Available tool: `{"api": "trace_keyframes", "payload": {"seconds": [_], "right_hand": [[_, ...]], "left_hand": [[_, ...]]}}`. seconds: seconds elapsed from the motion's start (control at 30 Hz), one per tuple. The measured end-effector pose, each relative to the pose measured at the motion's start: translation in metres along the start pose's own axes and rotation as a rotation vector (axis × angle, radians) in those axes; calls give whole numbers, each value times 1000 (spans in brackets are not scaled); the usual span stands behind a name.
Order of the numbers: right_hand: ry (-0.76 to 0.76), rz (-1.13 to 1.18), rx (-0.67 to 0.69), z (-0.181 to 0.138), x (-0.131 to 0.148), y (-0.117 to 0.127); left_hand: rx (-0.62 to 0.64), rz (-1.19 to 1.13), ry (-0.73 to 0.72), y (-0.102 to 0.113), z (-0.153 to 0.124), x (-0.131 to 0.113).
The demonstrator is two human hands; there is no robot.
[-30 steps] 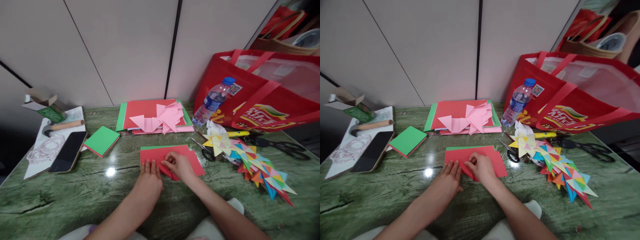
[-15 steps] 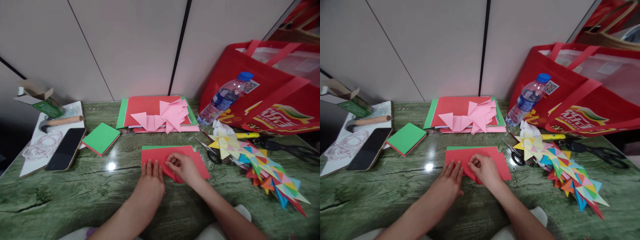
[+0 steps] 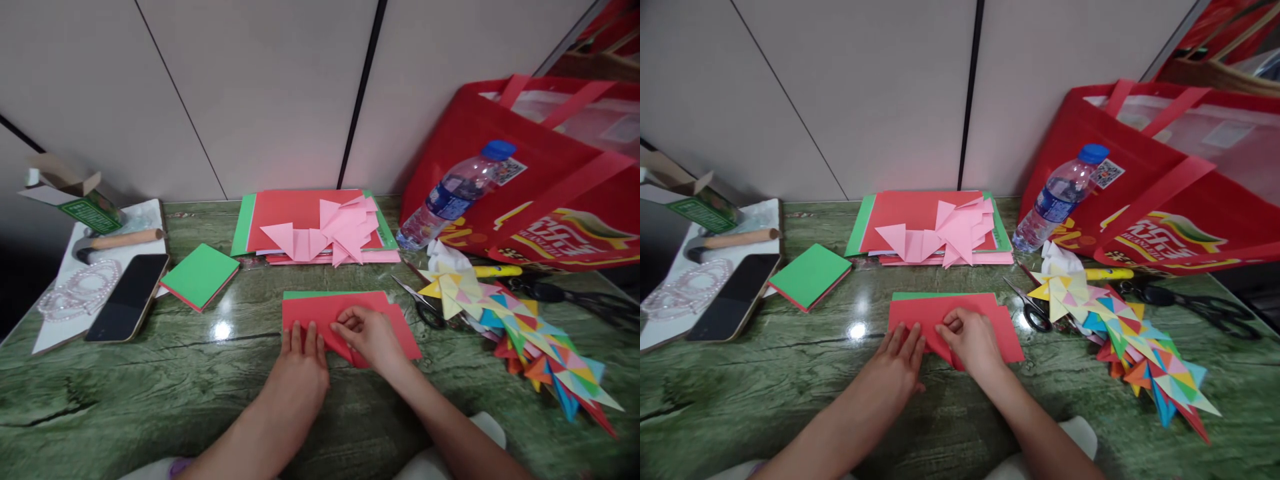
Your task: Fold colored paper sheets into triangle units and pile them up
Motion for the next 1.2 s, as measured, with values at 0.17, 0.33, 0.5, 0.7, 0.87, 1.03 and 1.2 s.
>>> {"api": "trace_keyframes", "payload": {"seconds": [0.17, 0.33, 0.5, 0.7, 0.87, 1.03, 1.2], "right_hand": [[-32, -8, 15, 0, -1, 0], [-42, 8, 15, 0, -1, 0], [-22, -57, -5, -1, 4, 3], [-28, -170, -34, -3, 9, 9], [-38, -159, -26, 0, 5, 8], [-57, -178, -9, 1, 5, 9], [-74, -165, -14, 0, 6, 10]], "left_hand": [[-20, -28, 9, -3, 0, 1], [-12, -26, 1, -5, 0, 1], [-17, -20, -2, -6, -1, 1], [-24, -69, 13, -4, -1, 1], [-1, -69, 13, -4, -1, 1], [21, -74, 36, -5, 0, 3], [14, -61, 36, -5, -1, 3]]}}
Point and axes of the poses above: each hand's wrist, its own z-axis towards the middle knuckle, its own y-axis out of the back of the hand, x = y × z, the point moved 4 cm from there along z, towards the middle knuckle, and after that the axes turned 8 degrees about -z, right-handed, at the moved point
